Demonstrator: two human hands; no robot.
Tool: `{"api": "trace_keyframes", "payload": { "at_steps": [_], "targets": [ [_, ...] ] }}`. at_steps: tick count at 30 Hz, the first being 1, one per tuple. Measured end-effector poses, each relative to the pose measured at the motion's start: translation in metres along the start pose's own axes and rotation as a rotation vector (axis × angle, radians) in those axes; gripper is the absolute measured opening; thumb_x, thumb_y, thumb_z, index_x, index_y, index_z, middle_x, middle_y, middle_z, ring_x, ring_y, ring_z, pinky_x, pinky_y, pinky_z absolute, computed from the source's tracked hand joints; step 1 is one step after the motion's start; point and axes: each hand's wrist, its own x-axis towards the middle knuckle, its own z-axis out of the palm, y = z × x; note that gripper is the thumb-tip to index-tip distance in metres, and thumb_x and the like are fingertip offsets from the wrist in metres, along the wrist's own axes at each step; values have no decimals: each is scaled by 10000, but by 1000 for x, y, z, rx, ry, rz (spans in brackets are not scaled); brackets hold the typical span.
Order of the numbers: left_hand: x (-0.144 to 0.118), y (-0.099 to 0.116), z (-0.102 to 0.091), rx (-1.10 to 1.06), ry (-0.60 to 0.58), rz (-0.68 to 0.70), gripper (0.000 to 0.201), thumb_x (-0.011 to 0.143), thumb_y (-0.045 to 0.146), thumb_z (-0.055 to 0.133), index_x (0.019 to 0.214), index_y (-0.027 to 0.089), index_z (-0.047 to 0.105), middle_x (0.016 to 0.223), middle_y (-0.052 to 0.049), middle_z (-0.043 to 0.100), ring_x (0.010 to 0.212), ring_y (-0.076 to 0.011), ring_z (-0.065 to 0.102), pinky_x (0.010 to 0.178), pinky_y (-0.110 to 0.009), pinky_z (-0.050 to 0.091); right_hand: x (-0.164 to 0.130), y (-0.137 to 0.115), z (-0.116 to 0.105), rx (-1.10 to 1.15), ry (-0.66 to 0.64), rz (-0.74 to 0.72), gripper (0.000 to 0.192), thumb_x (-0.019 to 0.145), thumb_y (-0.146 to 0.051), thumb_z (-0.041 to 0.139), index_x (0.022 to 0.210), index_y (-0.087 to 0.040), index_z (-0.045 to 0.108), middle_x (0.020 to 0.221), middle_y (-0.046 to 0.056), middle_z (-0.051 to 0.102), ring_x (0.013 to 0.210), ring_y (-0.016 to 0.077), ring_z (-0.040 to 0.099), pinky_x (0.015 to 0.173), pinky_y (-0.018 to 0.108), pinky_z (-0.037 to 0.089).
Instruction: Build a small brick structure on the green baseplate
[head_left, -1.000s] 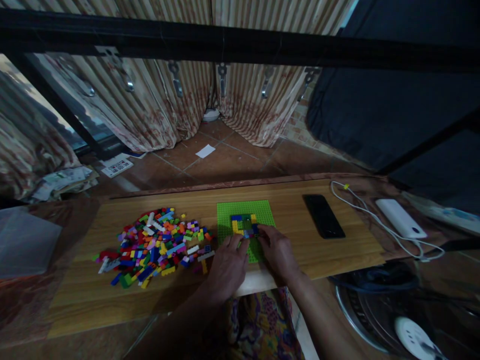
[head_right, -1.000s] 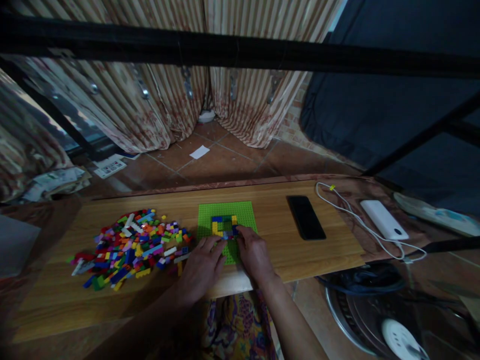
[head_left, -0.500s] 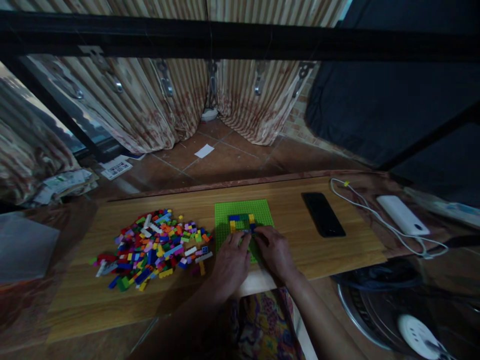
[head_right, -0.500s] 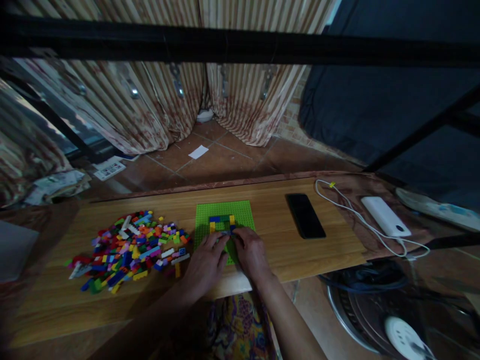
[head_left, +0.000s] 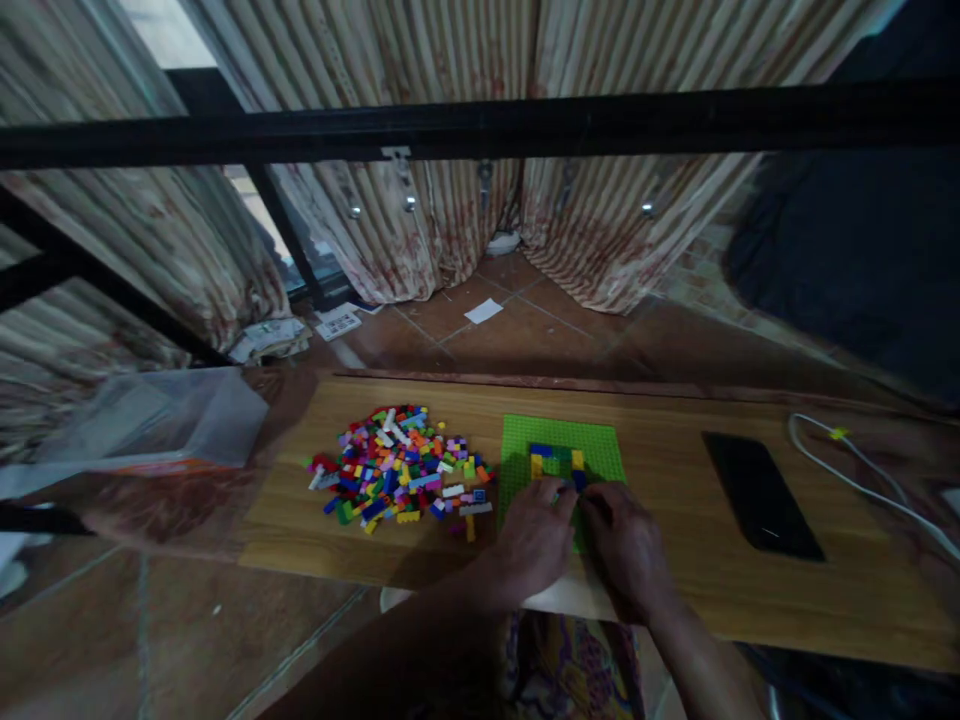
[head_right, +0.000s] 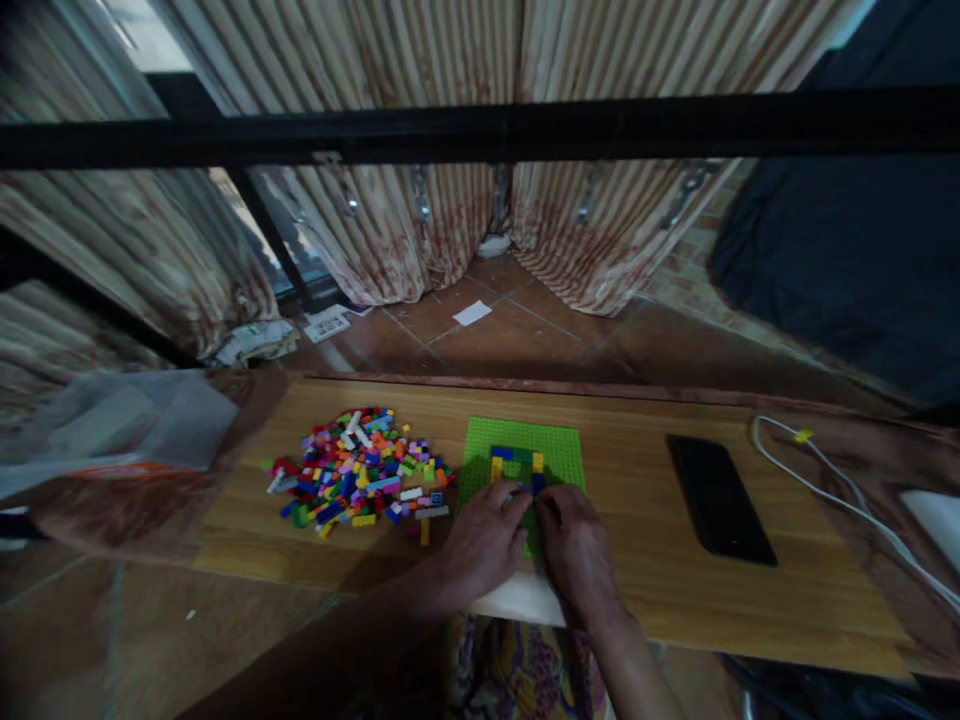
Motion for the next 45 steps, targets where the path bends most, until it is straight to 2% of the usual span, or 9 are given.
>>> {"api": "trace_keyframes", "payload": {
  "at_steps": [6,11,15,18,23,27,33,38,45],
  "targets": [
    [-13,9,-16,-110,48,46,392,846,159,513,1236,160,486,1145,-110,584,1074,-243,546,920,-390,497,-10,-17,-14,253,-108,286,285,768,-448,588,905,-215,675,874,73,732,787,254,687,709,348,527],
    [-46,3,-36,-226,86,21,447,862,134,478,1302,210,462,1080,-66,624,978,-201,590,868,-340,513,-26,-52,-1,472,-219,399,255,731,-389,615,882,-197,689,826,59,741,751,240,696,666,317,549],
    [-91,-19,-45,-204,228,-92,368,875,123,469,1234,193,510,1115,-78,624,1038,-206,575,914,-346,491,-23,-89,25,469,-308,285,232,782,-403,606,874,-203,679,848,43,734,782,215,685,687,291,533],
    [-128,-44,-48,-186,292,-241,298,875,104,451,1139,195,556,1074,-77,631,976,-189,601,847,-313,509,-9,-113,46,395,-345,141,228,829,-404,568,882,-211,678,827,35,723,766,207,673,680,290,509],
    [-171,-83,-57,-120,372,-481,182,942,190,401,951,207,582,882,-42,614,798,-155,607,700,-255,499,14,-128,73,215,-337,-113,185,881,-319,510,878,-229,671,828,25,693,712,186,638,661,289,462],
    [-178,-102,-64,-81,404,-537,173,947,229,423,933,215,595,898,-37,621,819,-160,618,720,-261,503,29,-134,86,109,-303,-261,188,901,-276,483,890,-240,667,886,34,678,799,190,641,727,299,462],
    [-172,-111,-64,-119,428,-472,152,917,184,466,936,212,614,913,-52,640,867,-185,619,775,-298,519,57,-169,107,56,-350,-400,192,910,-226,473,926,-234,665,951,43,658,906,191,634,824,303,469],
    [-174,-114,-60,-169,441,-422,216,863,105,486,982,214,630,963,-62,653,928,-201,620,837,-337,529,72,-193,125,-72,-428,-445,165,895,-218,523,972,-226,669,985,53,646,883,189,641,797,288,470],
    [-176,-119,-61,-183,452,-389,239,865,117,465,993,209,645,957,-68,657,912,-196,633,825,-337,550,78,-192,134,-212,-423,-430,87,780,-211,662,861,-240,677,922,47,655,796,195,637,716,285,458]
  ]
}}
